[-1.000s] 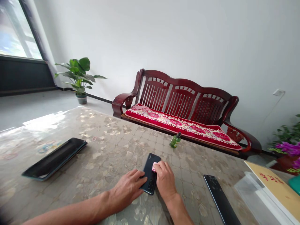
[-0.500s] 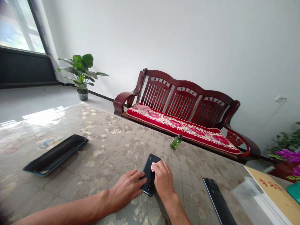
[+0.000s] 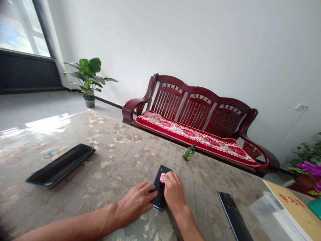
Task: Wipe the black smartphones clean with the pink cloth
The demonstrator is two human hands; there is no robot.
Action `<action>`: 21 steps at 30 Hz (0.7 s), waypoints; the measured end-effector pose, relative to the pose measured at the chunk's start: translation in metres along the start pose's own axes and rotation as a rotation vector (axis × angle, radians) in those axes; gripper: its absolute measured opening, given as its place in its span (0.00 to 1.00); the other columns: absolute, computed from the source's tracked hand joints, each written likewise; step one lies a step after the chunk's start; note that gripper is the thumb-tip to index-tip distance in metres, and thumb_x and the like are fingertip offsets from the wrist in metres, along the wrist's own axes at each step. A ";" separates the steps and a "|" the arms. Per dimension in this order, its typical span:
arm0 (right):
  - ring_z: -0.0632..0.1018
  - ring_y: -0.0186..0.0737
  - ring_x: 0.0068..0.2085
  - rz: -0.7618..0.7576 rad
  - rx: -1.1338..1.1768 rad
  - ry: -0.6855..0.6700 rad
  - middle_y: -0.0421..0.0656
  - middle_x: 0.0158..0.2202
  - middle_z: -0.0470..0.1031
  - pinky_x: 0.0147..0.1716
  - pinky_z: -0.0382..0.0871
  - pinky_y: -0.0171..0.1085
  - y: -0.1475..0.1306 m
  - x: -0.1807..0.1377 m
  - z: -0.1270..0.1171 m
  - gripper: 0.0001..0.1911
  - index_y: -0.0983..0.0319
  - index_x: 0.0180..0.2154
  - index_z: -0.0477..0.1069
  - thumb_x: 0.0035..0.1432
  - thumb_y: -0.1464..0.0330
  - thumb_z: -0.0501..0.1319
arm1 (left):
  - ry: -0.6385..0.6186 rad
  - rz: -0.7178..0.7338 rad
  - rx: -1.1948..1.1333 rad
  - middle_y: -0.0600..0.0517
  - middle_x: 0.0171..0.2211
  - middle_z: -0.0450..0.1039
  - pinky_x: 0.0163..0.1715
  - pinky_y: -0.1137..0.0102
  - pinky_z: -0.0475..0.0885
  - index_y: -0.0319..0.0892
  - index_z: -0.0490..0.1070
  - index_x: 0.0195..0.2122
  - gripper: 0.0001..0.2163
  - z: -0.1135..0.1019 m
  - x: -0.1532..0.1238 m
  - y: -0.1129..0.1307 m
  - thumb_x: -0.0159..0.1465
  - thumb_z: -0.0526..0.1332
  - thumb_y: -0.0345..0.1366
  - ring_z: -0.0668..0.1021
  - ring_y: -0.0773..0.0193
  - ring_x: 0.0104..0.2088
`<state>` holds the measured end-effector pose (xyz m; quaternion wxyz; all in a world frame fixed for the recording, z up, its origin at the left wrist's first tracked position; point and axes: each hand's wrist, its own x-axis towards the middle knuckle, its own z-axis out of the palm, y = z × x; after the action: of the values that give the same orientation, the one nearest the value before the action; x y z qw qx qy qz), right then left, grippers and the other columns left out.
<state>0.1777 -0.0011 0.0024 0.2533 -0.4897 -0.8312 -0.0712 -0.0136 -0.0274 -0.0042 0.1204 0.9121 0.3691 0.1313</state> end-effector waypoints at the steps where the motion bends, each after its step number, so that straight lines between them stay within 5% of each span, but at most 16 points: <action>1: 0.73 0.41 0.37 0.000 0.002 -0.004 0.41 0.33 0.72 0.37 0.67 0.38 -0.001 0.000 0.000 0.14 0.57 0.35 0.71 0.59 0.80 0.53 | -0.001 -0.006 -0.006 0.49 0.45 0.72 0.47 0.63 0.71 0.44 0.69 0.48 0.10 0.000 0.000 0.000 0.66 0.61 0.38 0.73 0.56 0.44; 21: 0.72 0.41 0.38 -0.074 0.036 -0.084 0.41 0.34 0.72 0.38 0.66 0.37 -0.017 -0.006 -0.002 0.14 0.57 0.37 0.72 0.61 0.80 0.54 | 0.020 -0.017 -0.027 0.50 0.43 0.74 0.47 0.64 0.72 0.43 0.72 0.42 0.07 0.003 0.002 -0.003 0.65 0.63 0.39 0.75 0.56 0.43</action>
<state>0.1662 -0.0157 0.0034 0.2245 -0.4566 -0.8597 -0.0448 -0.0134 -0.0246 -0.0079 0.1304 0.9059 0.3762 0.1443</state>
